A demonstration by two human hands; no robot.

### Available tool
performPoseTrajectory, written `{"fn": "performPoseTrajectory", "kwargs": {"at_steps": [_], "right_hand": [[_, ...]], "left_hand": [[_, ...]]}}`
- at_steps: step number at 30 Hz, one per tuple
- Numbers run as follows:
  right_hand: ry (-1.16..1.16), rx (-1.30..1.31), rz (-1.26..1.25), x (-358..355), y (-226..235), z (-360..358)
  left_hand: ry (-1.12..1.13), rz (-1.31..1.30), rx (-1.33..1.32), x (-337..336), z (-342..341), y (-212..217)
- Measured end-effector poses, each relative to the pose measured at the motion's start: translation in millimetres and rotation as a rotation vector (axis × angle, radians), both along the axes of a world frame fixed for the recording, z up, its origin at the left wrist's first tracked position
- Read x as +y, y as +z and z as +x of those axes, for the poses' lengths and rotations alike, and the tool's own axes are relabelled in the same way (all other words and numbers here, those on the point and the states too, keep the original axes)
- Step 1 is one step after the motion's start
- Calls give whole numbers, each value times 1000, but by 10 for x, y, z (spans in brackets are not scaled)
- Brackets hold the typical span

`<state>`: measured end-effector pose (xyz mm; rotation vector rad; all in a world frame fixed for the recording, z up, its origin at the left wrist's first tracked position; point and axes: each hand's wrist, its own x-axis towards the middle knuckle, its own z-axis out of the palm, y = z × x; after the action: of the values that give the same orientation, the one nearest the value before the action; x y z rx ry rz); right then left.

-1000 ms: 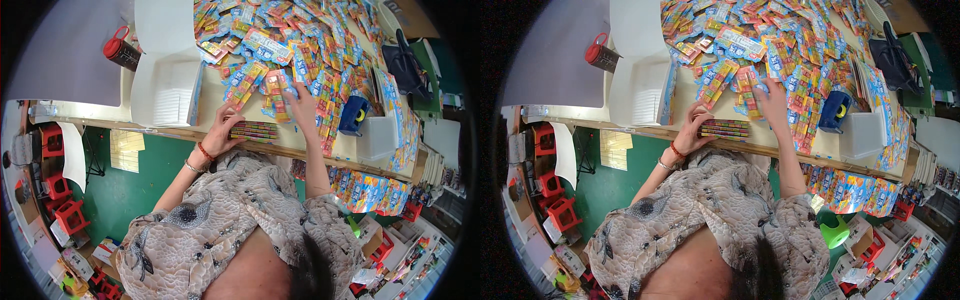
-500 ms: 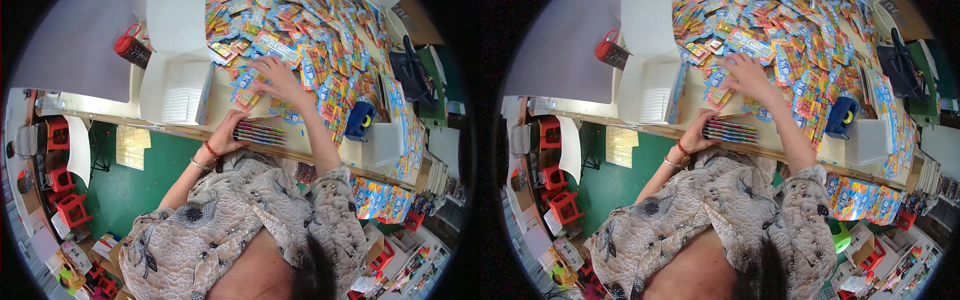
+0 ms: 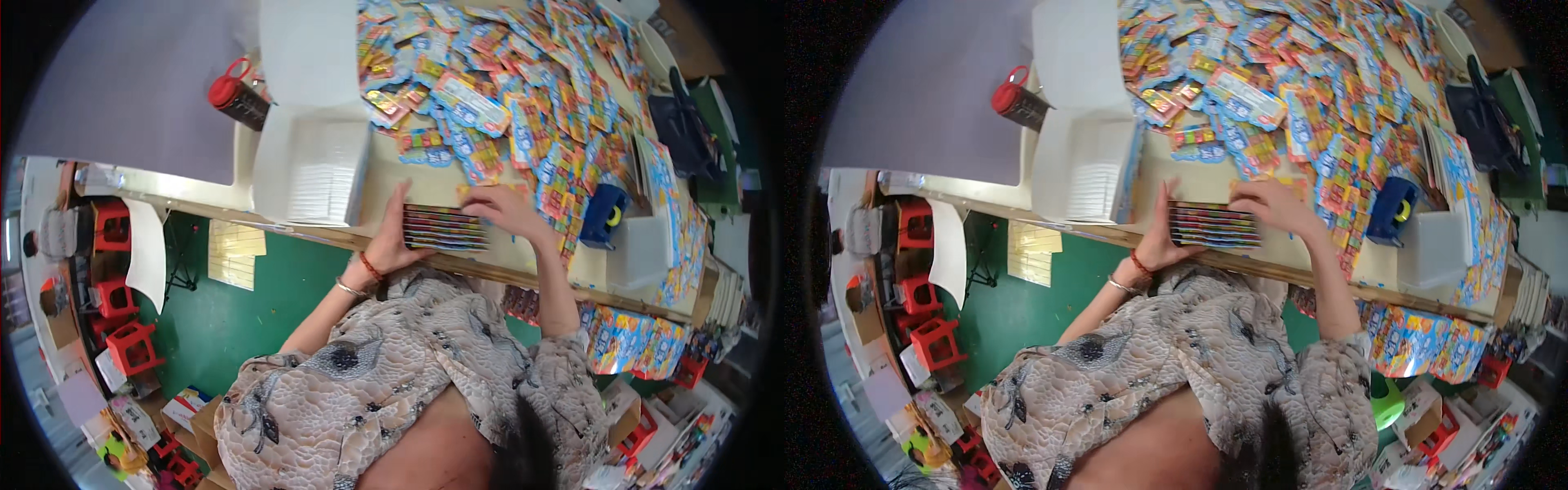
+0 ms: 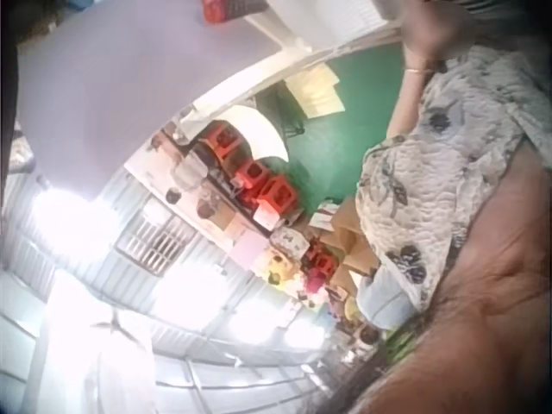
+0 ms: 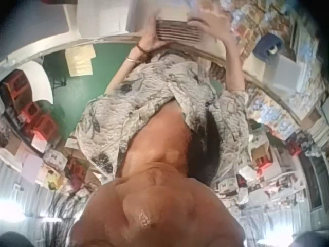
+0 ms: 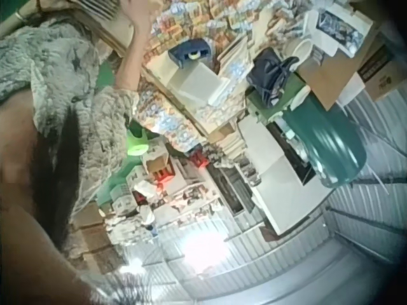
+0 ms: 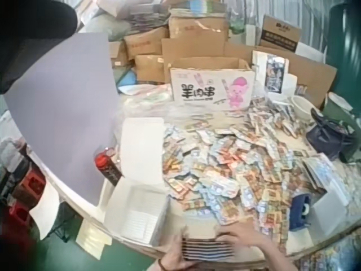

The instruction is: Packing small snack packets into cardboard boxes.

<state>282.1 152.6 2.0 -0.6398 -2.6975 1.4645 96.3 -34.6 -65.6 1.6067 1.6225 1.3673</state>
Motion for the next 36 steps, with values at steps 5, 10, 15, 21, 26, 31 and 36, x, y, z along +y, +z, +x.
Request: {"fn": "performPoseTrajectory", "kwargs": {"at_steps": [5, 10, 15, 21, 26, 31, 36], "right_hand": [[-269, 34, 514, 363, -18, -242], [-173, -193, 1080, 831, -253, -490], [-413, 104, 717, 620, -86, -275], [-141, -17, 8, -75, -292, 202], [-199, 93, 492, 139, 16, -66], [191, 79, 1330, 711, -153, -557], [519, 28, 1420, 1141, -41, -658]], "left_hand": [[-210, -117, -113, 59, -135, 11], [-203, -91, -81, 82, -106, 73], [-185, -79, -6, 82, -94, 28], [-13, 34, -127, 89, -5, 32], [-253, -103, -91, 79, -144, 31], [-267, -90, -85, 100, -107, 81], [-258, -88, -95, 92, -116, 62]]}}
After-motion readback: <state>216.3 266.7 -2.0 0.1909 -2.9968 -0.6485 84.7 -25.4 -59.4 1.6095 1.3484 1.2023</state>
